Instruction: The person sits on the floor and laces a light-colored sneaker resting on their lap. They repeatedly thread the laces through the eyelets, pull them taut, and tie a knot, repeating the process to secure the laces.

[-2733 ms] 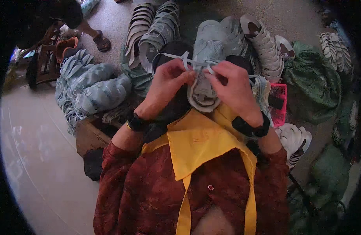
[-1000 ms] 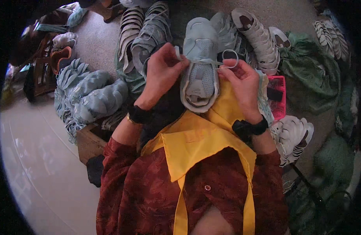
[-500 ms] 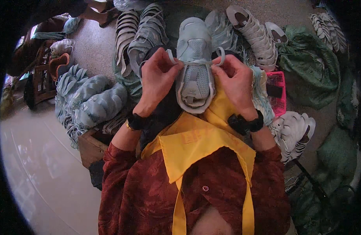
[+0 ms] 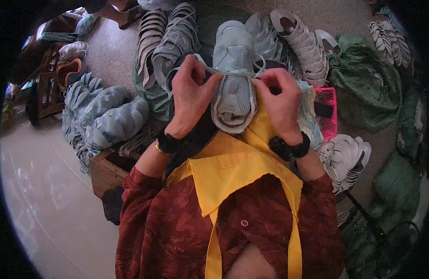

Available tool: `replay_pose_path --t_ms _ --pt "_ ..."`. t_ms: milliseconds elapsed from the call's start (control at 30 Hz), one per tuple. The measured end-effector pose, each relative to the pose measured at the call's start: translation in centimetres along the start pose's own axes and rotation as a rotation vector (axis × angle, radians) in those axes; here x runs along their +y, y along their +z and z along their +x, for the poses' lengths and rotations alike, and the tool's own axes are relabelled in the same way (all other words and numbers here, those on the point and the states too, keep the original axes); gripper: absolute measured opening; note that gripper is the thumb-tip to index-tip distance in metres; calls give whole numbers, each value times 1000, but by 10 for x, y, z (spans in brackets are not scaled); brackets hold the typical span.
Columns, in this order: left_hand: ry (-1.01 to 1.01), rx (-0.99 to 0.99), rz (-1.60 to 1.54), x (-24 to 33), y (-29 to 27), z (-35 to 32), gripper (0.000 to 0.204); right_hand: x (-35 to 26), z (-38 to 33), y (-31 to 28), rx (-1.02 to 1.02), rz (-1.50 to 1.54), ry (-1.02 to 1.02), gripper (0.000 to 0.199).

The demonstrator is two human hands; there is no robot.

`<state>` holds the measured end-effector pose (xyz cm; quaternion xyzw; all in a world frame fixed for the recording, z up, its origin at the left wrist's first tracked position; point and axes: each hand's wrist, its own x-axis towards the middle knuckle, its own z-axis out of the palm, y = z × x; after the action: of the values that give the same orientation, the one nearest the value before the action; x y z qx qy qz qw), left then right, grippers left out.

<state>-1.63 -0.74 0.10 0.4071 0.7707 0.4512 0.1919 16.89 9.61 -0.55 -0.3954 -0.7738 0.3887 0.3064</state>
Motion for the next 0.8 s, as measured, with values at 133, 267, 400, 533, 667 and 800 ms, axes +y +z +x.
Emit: replay_pose_path --t_ms 133,267,400,533,667,800 --pt "101 22 -94 -4 6 -1 23 -11 -2 -2 -62 -55 -130 22" --pt "183 -39 -55 -4 3 -2 15 -9 3 -4 -114 -71 -79 18" --pt "214 -62 -9 -8 3 -4 13 -14 4 -3 -143 -87 -22 17" --pt "173 -121 -31 1 -3 -10 18 -12 0 0 -119 -214 -199 17" --pt "342 -124 65 2 -5 -11 20 -17 0 1 -248 -511 -381 15" --pt "411 -119 195 -3 2 -15 22 -23 10 -1 -331 -631 -431 12"
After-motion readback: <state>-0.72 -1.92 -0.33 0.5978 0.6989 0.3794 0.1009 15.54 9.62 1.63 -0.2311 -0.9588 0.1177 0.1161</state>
